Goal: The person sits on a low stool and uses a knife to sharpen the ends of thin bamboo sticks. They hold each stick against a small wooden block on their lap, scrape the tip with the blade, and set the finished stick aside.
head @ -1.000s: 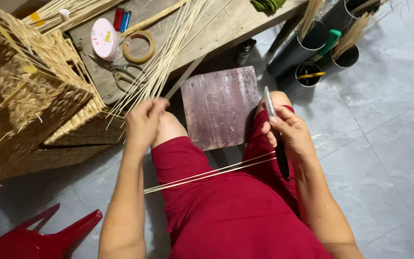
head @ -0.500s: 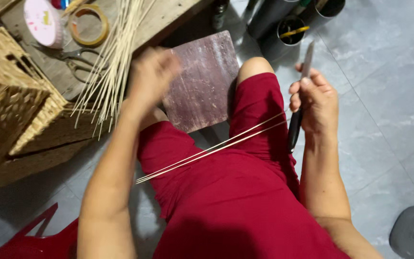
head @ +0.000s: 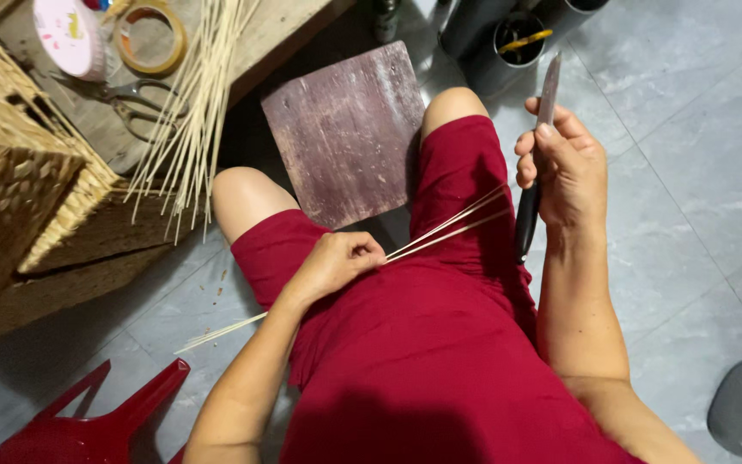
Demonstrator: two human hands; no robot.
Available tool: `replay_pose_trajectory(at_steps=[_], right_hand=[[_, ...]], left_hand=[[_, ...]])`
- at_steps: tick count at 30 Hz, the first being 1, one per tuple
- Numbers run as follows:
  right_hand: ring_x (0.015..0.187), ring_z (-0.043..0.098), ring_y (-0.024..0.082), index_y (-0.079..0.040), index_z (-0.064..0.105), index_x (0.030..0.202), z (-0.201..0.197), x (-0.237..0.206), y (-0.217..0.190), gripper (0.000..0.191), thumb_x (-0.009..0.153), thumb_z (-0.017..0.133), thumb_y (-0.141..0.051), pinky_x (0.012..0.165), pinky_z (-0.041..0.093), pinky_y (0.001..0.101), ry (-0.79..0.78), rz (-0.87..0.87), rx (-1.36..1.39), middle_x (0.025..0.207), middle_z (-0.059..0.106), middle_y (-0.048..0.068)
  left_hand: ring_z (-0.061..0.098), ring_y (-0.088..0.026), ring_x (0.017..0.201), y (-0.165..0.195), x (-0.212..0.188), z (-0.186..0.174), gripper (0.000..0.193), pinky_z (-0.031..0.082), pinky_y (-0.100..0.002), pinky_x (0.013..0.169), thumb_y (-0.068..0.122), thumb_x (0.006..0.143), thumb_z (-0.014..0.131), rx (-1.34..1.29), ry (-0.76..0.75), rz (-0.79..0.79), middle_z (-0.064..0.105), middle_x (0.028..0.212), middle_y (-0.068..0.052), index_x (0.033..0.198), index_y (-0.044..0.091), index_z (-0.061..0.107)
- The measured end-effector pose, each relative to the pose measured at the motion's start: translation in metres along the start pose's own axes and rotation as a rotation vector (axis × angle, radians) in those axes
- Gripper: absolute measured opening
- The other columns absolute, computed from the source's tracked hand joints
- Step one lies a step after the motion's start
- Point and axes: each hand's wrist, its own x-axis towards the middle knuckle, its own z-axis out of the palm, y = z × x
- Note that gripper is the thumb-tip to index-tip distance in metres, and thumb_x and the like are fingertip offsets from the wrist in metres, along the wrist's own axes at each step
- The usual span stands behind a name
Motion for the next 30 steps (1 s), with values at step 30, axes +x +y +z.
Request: replay_pose_trajectory(at_steps=[30], right_hand=[[0.06,0.058,0.012,0.004,0.061,0.136,0.033,-0.027,-0.003,0.034,0.105,0.062,-0.011,0.054,0.048,0.0236,-0.092,0.02,0.004,0.085,0.069,0.008]], left_hand=[[0.064,-0.008,0.065,0.027,0.007,0.008,0.014,0.053,-0.026,0.062,0.017,0.09,0.074,0.009,0.281,0.102,0.077,0.081,-0.003,0.098,0.006,0.077]])
